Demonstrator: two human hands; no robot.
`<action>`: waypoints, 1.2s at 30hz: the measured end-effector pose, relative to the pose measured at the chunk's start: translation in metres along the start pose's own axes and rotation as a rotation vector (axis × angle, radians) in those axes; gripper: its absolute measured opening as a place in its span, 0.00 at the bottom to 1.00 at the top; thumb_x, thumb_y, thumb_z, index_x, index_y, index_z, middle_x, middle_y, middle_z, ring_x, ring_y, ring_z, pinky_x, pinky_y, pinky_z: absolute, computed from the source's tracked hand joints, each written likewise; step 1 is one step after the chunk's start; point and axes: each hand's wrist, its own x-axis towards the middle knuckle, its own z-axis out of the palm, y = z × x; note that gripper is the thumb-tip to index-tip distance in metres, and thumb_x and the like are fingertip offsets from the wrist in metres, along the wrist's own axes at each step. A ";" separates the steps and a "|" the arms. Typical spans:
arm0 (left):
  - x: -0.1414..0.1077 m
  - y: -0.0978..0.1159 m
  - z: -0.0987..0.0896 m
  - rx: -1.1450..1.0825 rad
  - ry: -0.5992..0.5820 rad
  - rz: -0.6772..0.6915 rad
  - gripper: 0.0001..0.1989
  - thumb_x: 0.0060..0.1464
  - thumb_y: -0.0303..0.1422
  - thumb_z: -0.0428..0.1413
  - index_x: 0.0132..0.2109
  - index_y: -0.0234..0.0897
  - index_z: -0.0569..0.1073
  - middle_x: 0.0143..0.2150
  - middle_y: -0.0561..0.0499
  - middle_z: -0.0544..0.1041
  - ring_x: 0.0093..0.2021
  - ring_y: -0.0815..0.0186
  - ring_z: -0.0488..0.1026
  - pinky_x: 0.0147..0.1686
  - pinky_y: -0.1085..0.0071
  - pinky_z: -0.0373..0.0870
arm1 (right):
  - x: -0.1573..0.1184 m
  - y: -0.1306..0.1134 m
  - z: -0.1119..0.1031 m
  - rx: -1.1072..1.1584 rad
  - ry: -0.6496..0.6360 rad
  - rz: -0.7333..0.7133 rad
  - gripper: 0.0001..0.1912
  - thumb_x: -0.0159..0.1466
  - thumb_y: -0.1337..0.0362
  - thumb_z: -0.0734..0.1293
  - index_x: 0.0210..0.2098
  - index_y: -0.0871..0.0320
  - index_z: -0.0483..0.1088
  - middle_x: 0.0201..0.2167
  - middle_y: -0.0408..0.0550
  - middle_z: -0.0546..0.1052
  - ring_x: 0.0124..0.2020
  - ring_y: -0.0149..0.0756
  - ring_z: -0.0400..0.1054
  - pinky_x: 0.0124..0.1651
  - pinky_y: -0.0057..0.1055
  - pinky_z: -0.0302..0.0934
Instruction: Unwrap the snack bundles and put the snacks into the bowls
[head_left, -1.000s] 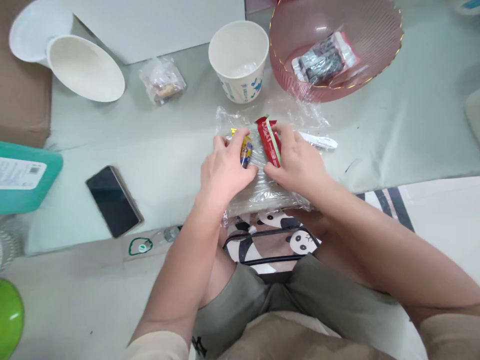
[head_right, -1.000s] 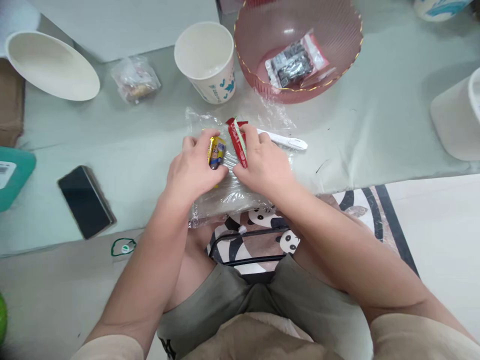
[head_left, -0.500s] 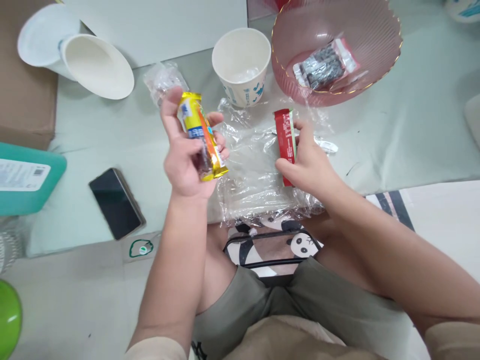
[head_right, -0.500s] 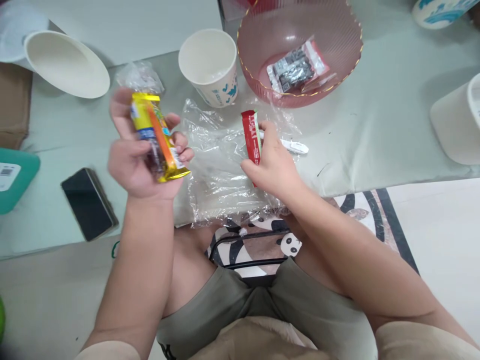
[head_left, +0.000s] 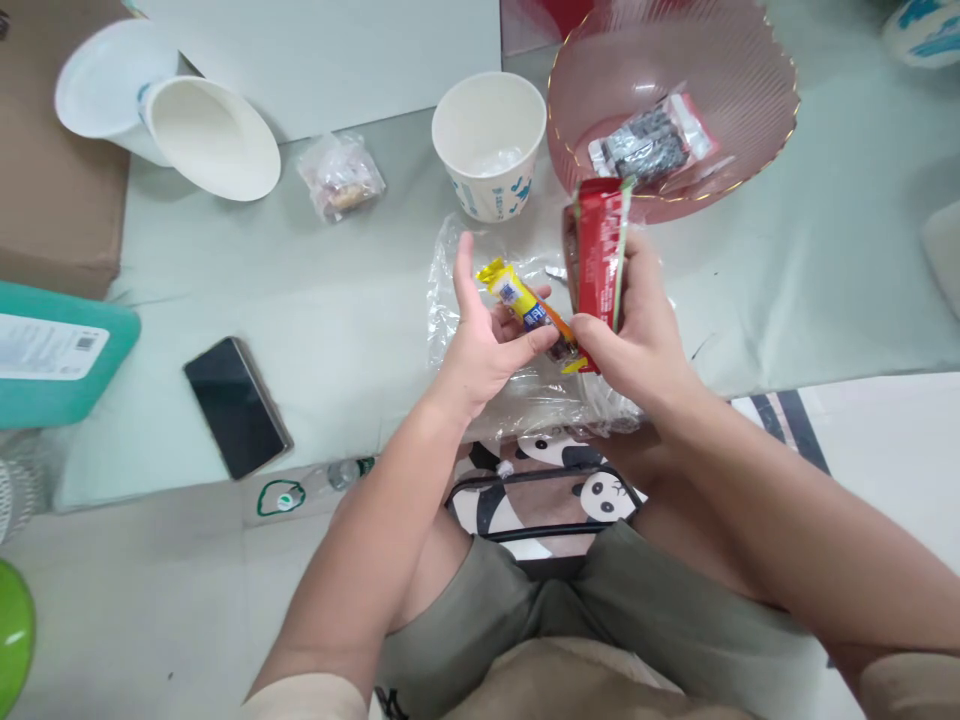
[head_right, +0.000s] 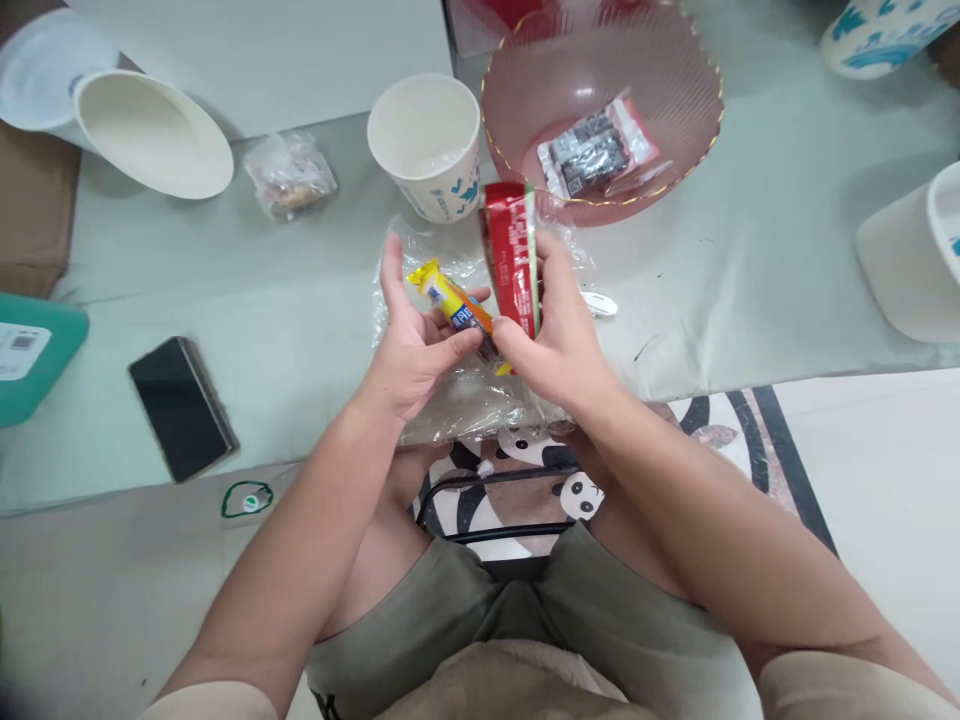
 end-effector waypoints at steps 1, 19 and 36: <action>0.000 0.000 0.001 -0.018 0.003 0.007 0.65 0.48 0.38 0.73 0.75 0.60 0.32 0.57 0.46 0.80 0.51 0.58 0.82 0.54 0.57 0.80 | 0.000 -0.001 0.000 0.021 -0.037 -0.006 0.32 0.61 0.63 0.66 0.65 0.49 0.60 0.60 0.52 0.73 0.59 0.51 0.69 0.62 0.53 0.67; 0.003 0.007 0.001 0.049 0.130 -0.041 0.19 0.63 0.48 0.56 0.56 0.46 0.72 0.49 0.48 0.77 0.50 0.62 0.78 0.45 0.66 0.79 | 0.005 -0.005 0.012 0.658 -0.158 0.369 0.26 0.56 0.58 0.72 0.51 0.51 0.61 0.41 0.45 0.75 0.35 0.38 0.74 0.41 0.42 0.75; 0.005 0.016 0.005 0.213 0.224 -0.246 0.12 0.64 0.36 0.55 0.52 0.43 0.76 0.51 0.47 0.77 0.52 0.64 0.75 0.43 0.72 0.77 | 0.073 0.015 -0.068 0.467 0.124 0.250 0.23 0.58 0.40 0.65 0.45 0.48 0.66 0.41 0.49 0.75 0.39 0.43 0.73 0.32 0.39 0.66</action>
